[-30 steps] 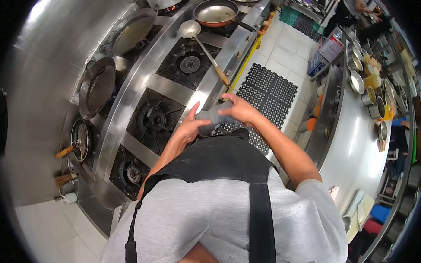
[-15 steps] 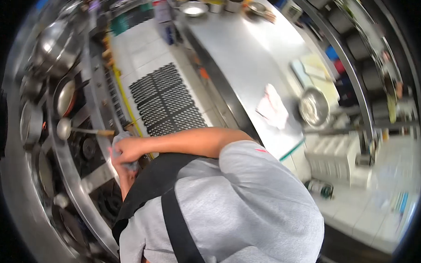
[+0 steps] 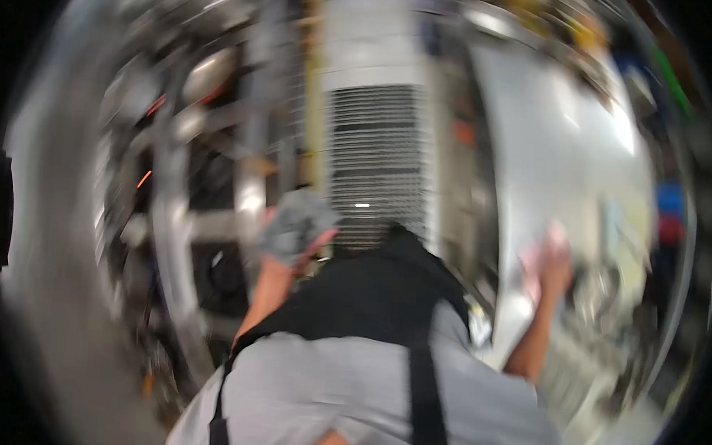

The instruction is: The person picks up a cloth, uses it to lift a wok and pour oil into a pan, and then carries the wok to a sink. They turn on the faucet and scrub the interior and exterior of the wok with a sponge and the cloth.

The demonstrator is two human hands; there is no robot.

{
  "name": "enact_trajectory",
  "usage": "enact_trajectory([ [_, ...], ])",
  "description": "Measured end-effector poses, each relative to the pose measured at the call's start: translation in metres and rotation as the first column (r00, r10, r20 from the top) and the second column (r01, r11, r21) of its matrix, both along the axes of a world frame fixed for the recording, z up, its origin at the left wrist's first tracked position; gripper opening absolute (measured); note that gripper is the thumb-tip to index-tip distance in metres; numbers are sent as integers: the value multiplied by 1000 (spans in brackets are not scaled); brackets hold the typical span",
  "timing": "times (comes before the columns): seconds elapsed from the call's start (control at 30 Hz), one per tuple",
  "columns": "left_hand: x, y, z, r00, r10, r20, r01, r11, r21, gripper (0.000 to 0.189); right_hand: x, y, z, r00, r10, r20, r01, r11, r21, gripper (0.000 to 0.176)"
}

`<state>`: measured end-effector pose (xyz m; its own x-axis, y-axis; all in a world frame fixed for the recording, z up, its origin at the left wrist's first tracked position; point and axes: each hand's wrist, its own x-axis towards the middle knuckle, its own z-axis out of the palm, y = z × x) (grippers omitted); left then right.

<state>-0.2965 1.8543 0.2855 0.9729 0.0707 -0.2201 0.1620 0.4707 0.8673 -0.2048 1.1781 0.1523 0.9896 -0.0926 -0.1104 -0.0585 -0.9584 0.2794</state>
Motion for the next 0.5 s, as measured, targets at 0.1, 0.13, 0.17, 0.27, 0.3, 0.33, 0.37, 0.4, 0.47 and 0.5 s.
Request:
enact_trajectory([
  [0.1,-26,32,-36,992,105,65,-3,550,-835,82,11,94,22,980,-183,78,154,946,286,66],
  [0.13,-37,37,-23,971,232,-58,-183,564,-805,79,23,135,30,973,-51,227,11,984,175,55],
  [0.17,-48,42,-10,917,358,-177,-364,568,-738,75,47,119,-21,922,-49,385,-171,839,517,44],
  [0.27,-80,69,11,761,600,-248,-603,510,-613,66,123,213,-11,924,217,315,-370,720,588,37],
  [0.3,-96,78,20,695,673,-251,-662,464,-589,63,152,243,-19,949,291,123,-293,660,691,36],
  [0.33,-112,91,24,627,735,-258,-714,409,-569,60,181,274,-26,932,356,-74,-174,616,768,36],
  [0.37,-131,106,24,563,787,-251,-750,360,-555,58,156,358,38,906,422,18,-80,128,989,35],
  [0.4,-152,124,23,482,843,-238,-784,294,-548,56,161,401,56,879,432,-200,71,296,953,36],
  [0.47,-200,162,11,293,936,-196,-832,149,-534,52,154,483,83,713,612,-342,234,252,939,34],
  [0.5,-226,182,4,193,967,-168,-839,74,-540,50,140,521,104,619,701,-356,272,234,934,37],
])
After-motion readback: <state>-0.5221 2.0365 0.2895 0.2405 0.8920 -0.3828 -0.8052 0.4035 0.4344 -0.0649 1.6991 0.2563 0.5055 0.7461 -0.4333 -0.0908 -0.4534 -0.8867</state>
